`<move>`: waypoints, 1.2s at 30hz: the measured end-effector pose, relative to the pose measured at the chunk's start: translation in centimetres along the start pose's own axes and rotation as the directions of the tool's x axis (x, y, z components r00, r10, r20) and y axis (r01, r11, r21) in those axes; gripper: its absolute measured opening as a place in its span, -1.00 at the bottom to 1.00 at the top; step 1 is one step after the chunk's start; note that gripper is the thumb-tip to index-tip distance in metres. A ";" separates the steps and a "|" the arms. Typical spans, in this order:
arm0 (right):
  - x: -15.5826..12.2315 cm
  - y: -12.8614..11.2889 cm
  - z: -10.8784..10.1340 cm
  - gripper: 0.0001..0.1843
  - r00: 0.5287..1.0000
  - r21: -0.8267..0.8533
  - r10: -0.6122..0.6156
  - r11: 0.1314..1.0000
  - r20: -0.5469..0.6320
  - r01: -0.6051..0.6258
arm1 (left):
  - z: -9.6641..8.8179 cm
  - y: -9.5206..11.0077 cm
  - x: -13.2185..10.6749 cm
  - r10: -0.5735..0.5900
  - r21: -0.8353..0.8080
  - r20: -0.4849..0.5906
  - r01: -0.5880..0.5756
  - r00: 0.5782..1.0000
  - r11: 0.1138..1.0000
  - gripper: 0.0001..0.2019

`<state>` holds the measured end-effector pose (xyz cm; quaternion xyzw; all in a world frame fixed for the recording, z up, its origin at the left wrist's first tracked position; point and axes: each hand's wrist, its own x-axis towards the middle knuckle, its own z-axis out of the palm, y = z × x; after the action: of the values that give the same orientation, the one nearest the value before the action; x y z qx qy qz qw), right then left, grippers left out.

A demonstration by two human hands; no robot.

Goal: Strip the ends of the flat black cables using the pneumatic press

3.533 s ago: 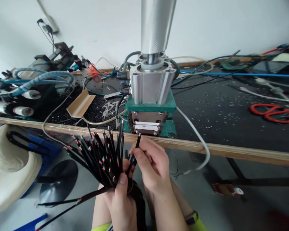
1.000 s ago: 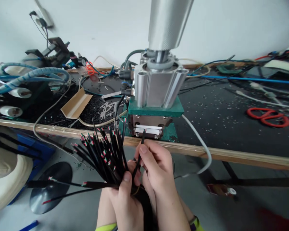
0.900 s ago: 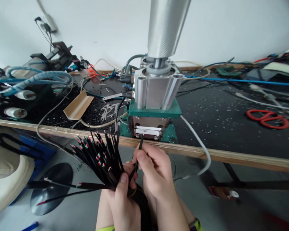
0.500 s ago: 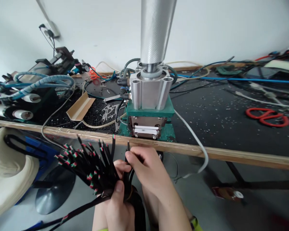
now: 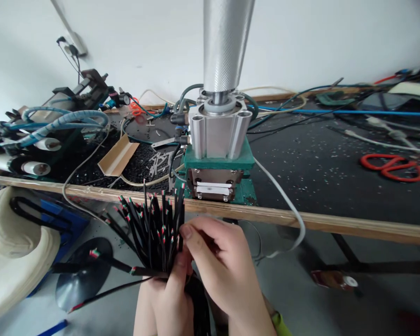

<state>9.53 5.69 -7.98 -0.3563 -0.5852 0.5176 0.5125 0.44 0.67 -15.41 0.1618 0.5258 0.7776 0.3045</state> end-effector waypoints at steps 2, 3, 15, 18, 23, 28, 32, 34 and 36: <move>0.3 0.7 0.1 -0.52 1.000 0.041 0.022 0.999 -0.017 -0.021 | 0.6 0.2 0.1 -0.016 -0.053 -0.029 0.014 0.999 0.998 -0.76; 0.5 1.0 0.2 -0.52 0.999 0.101 0.049 0.994 -0.022 -0.047 | 1.0 0.2 0.1 -0.012 -0.082 -0.050 0.008 0.999 0.997 -0.76; 2.5 2.1 1.2 -0.51 0.896 0.454 0.295 0.882 -0.331 -0.123 | 4.3 -0.6 -0.9 0.003 -0.139 0.017 -0.001 1.000 0.990 -0.79; 3.1 2.8 0.9 -0.47 0.905 0.476 0.269 0.875 -0.330 -0.087 | 4.8 -0.5 -0.9 -0.018 -0.161 0.025 0.022 1.000 0.987 -0.75; 3.6 2.9 0.6 -0.49 0.902 0.480 0.279 0.872 -0.329 -0.095 | 5.2 -0.5 -0.8 -0.024 -0.168 0.081 0.038 0.996 0.985 -0.73; 3.5 2.7 0.5 -0.50 0.904 0.477 0.278 0.874 -0.326 -0.097 | 5.1 -0.7 -0.5 0.000 -0.148 0.107 0.016 0.994 0.989 -0.74; 3.4 2.6 0.4 -0.49 0.903 0.478 0.283 0.872 -0.324 -0.102 | 4.8 -0.9 -0.6 -0.011 -0.144 0.111 0.027 0.994 0.989 -0.77; 3.4 2.7 0.4 -0.49 0.901 0.476 0.287 0.873 -0.324 -0.107 | 4.5 -1.0 -0.6 -0.028 -0.147 0.105 0.044 0.994 0.988 -0.79; 3.3 3.0 0.4 -0.48 0.900 0.470 0.291 0.876 -0.325 -0.114 | 4.4 -1.2 -0.8 -0.042 -0.149 0.103 0.057 0.994 0.987 -0.79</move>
<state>8.06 9.40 -10.08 -0.3866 -0.2993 0.6074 0.6261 3.86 3.62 -14.71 0.1636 0.4530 0.7986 0.3609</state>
